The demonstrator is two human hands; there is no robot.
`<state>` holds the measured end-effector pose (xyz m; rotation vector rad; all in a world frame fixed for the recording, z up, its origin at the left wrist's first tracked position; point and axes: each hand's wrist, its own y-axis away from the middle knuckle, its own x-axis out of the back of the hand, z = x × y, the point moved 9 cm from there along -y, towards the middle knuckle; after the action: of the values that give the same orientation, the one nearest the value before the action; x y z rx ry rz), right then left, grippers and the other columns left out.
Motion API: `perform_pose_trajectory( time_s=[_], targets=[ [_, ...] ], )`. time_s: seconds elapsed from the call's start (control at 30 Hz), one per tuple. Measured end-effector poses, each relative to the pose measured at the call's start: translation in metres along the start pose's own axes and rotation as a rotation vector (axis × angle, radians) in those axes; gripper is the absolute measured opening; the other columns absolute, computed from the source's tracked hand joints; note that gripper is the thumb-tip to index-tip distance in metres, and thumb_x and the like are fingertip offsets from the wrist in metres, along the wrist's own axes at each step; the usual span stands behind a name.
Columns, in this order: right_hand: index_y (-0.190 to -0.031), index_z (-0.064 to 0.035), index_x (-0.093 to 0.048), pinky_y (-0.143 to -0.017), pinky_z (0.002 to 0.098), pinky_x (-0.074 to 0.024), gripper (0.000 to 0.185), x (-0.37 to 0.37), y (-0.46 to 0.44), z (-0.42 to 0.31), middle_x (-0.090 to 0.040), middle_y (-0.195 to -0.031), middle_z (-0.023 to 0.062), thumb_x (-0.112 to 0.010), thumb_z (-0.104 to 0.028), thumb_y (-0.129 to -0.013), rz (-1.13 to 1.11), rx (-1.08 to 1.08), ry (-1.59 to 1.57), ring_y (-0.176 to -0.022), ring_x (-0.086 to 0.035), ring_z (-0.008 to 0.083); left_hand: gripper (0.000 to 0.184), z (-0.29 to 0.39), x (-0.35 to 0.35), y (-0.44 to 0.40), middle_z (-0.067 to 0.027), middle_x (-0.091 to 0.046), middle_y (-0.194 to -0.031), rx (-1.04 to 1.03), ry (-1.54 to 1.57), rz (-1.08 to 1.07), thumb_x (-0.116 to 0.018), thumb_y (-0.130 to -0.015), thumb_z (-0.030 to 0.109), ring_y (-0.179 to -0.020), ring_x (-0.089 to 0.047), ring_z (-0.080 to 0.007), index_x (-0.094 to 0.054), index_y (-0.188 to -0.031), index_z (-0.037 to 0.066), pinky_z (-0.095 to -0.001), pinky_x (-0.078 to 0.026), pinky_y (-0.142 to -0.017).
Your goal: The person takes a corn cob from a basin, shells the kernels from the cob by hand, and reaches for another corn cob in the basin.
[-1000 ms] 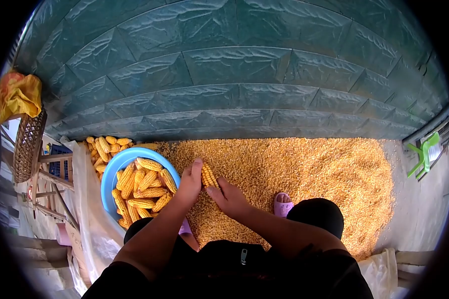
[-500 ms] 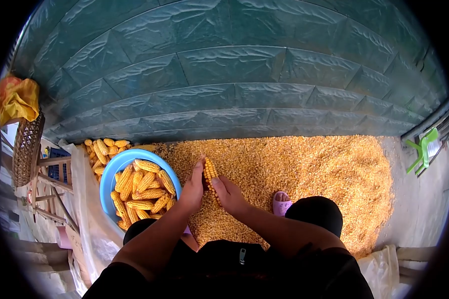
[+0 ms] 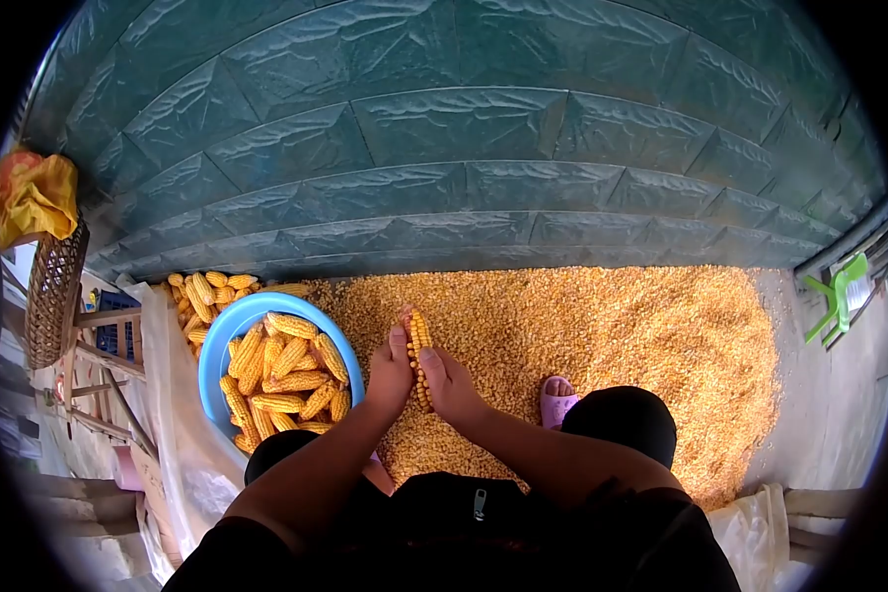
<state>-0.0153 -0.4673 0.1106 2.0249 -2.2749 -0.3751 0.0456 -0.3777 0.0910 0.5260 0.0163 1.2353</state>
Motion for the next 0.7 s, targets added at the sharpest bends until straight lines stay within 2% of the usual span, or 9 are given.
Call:
perform_pose_trajectory(
  time_s=[0.07,0.17,0.23,0.27,0.33,0.4,0.47,0.57,0.7],
  targets=[
    [-0.102,0.0007,-0.05,-0.069,0.0269,-0.0397,0.039,-0.001,0.0,0.003,-0.052,-0.082,0.0046,-0.031,-0.034,-0.096,-0.03,-0.085,-0.119,-0.076,-0.048,0.0123,0.053,0.002,0.0,-0.001,-0.014,-0.061,-0.088,-0.026,-0.006,-0.002,-0.03,-0.094,0.043,-0.08,-0.057,-0.0235,-0.056,-0.103,-0.003,-0.0332,-0.044,-0.07],
    [-0.101,0.0004,-0.05,-0.071,0.0271,-0.0395,0.038,0.001,-0.005,-0.003,-0.052,-0.081,0.0044,-0.032,-0.033,-0.096,-0.048,-0.039,-0.235,-0.076,-0.048,0.0123,0.052,0.015,-0.004,0.01,-0.013,-0.059,-0.088,0.02,0.203,-0.069,-0.031,-0.094,0.042,-0.079,-0.055,-0.0218,-0.054,-0.103,-0.003,-0.0319,-0.043,-0.071],
    [-0.101,0.0004,-0.05,-0.071,0.0271,-0.0394,0.038,0.006,-0.006,0.0,-0.052,-0.082,0.0045,-0.032,-0.033,-0.096,-0.021,-0.023,-0.165,-0.075,-0.048,0.0124,0.05,0.015,-0.015,0.01,-0.0122,-0.057,-0.091,0.021,0.442,-0.173,-0.032,-0.094,0.041,-0.081,-0.053,-0.0204,-0.052,-0.106,-0.003,-0.0312,-0.042,-0.073],
    [-0.101,0.0003,-0.051,-0.071,0.0271,-0.0392,0.038,0.009,-0.006,0.0,-0.052,-0.082,0.0045,-0.032,-0.032,-0.096,0.003,-0.007,-0.095,-0.075,-0.048,0.0126,0.05,0.014,-0.017,0.012,-0.0122,-0.057,-0.091,0.021,0.441,-0.174,-0.032,-0.094,0.041,-0.081,-0.053,-0.0204,-0.052,-0.106,-0.003,-0.0312,-0.042,-0.073],
    [-0.1,0.0002,-0.051,-0.071,0.027,-0.0393,0.037,0.009,-0.004,-0.005,-0.053,-0.084,0.0048,-0.032,-0.032,-0.096,0.032,0.023,-0.007,-0.076,-0.048,0.0127,0.05,0.035,-0.011,0.022,-0.0147,-0.055,-0.093,-0.209,0.083,-0.056,-0.031,-0.094,0.042,-0.085,-0.052,-0.0208,-0.049,-0.107,-0.003,-0.0319,-0.042,-0.073],
    [-0.099,0.0001,-0.051,-0.071,0.0268,-0.0394,0.037,0.01,-0.002,-0.005,-0.053,-0.085,0.0051,-0.032,-0.031,-0.096,0.061,0.05,0.082,-0.076,-0.048,0.0127,0.049,0.029,-0.013,0.019,-0.015,-0.056,-0.091,-0.225,0.053,-0.056,-0.03,-0.094,0.041,-0.083,-0.053,-0.0206,-0.05,-0.104,-0.002,-0.0325,-0.042,-0.073],
    [-0.098,-0.0004,-0.051,-0.069,0.0256,-0.0398,0.037,0.007,-0.004,0.004,-0.053,-0.083,0.0045,-0.032,-0.032,-0.096,0.046,0.024,-0.035,-0.074,-0.048,0.0121,0.048,0.024,-0.011,0.017,-0.0152,-0.056,-0.088,-0.24,0.026,-0.052,-0.03,-0.095,0.04,-0.082,-0.054,-0.0204,-0.052,-0.101,-0.002,-0.0331,-0.042,-0.072],
    [-0.096,-0.0012,-0.052,-0.066,0.0245,-0.0403,0.037,0.002,-0.001,0.003,-0.053,-0.08,0.0037,-0.033,-0.034,-0.095,0.025,-0.096,-0.264,-0.071,-0.049,0.0115,0.052,0.024,-0.009,0.016,-0.0153,-0.057,-0.093,-0.173,0.048,-0.071,-0.027,-0.095,0.04,-0.086,-0.054,-0.0227,-0.049,-0.111,-0.005,-0.0328,-0.041,-0.077],
    [-0.096,-0.0013,-0.052,-0.063,0.0237,-0.0404,0.038,0.005,-0.004,0.002,-0.054,-0.078,0.0034,-0.035,-0.035,-0.094,0.019,-0.138,-0.334,-0.069,-0.05,0.0112,0.044,0.021,-0.006,0.012,-0.0112,-0.056,-0.082,-0.167,0.045,-0.047,-0.029,-0.095,0.036,-0.074,-0.053,-0.0198,-0.052,-0.1,-0.002,-0.0309,-0.042,-0.07]
  ],
)
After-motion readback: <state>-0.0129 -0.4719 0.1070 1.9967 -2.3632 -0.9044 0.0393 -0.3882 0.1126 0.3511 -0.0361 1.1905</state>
